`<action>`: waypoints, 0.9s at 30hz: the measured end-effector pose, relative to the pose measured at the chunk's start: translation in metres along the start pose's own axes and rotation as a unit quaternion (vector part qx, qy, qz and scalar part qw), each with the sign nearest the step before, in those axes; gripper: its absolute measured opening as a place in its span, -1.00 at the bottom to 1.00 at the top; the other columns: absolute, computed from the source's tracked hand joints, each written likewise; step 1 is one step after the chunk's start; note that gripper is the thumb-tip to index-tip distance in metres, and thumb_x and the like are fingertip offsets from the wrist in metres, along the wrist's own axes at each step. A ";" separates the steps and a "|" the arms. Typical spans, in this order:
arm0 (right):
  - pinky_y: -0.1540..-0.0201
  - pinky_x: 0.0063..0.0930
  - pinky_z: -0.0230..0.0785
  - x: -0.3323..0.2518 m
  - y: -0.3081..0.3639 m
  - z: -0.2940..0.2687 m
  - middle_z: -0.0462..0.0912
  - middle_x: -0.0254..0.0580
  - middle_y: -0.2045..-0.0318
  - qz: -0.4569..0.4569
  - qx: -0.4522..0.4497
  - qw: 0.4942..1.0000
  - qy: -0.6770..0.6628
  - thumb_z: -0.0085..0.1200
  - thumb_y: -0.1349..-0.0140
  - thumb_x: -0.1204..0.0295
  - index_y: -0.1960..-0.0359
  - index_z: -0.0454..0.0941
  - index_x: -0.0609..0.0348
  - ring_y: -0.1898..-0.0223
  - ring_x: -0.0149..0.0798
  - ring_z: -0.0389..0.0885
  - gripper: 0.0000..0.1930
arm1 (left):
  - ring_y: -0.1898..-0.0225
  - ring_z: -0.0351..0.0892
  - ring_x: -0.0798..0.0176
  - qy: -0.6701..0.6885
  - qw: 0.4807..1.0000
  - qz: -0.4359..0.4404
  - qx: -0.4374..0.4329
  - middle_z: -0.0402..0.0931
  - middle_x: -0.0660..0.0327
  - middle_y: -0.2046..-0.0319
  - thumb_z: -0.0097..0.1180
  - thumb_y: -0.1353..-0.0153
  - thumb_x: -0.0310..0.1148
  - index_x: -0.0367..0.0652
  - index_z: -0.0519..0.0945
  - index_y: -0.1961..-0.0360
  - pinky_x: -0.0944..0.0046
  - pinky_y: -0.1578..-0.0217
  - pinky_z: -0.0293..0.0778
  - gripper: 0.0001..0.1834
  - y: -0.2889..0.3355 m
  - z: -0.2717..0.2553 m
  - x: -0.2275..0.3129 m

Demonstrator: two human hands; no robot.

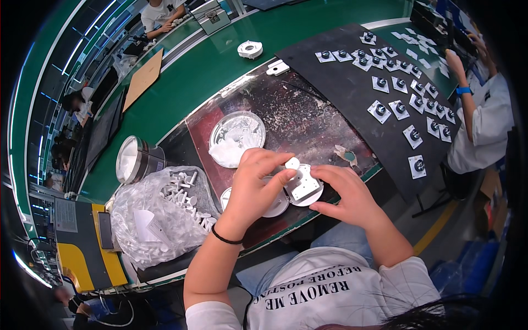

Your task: The person assembles small white plastic components at a factory workstation. They pick up a base unit, apply a white substance from a metal dish to a small cylindrical piece, and insert it into the base. The person repeats this process for multiple units, placing the finished assemblies on a black mat.

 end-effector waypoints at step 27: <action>-0.01 -0.32 0.25 0.000 0.001 0.001 0.54 -0.31 0.03 -0.019 0.032 0.999 0.012 0.25 0.00 0.34 0.00 0.48 -0.03 0.02 -0.22 0.51 -0.54 | 0.17 0.43 0.15 -0.095 0.993 -0.004 0.067 0.59 0.17 0.33 0.28 -0.04 -0.28 -0.22 0.65 0.23 0.19 0.08 0.31 -0.70 0.004 -0.008 0.009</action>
Point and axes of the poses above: each hand's wrist, its own y-axis away from the middle knuckle, its own z-axis out of the palm, x = y × z, the point moved 7 cm from there along -y, towards the middle knuckle
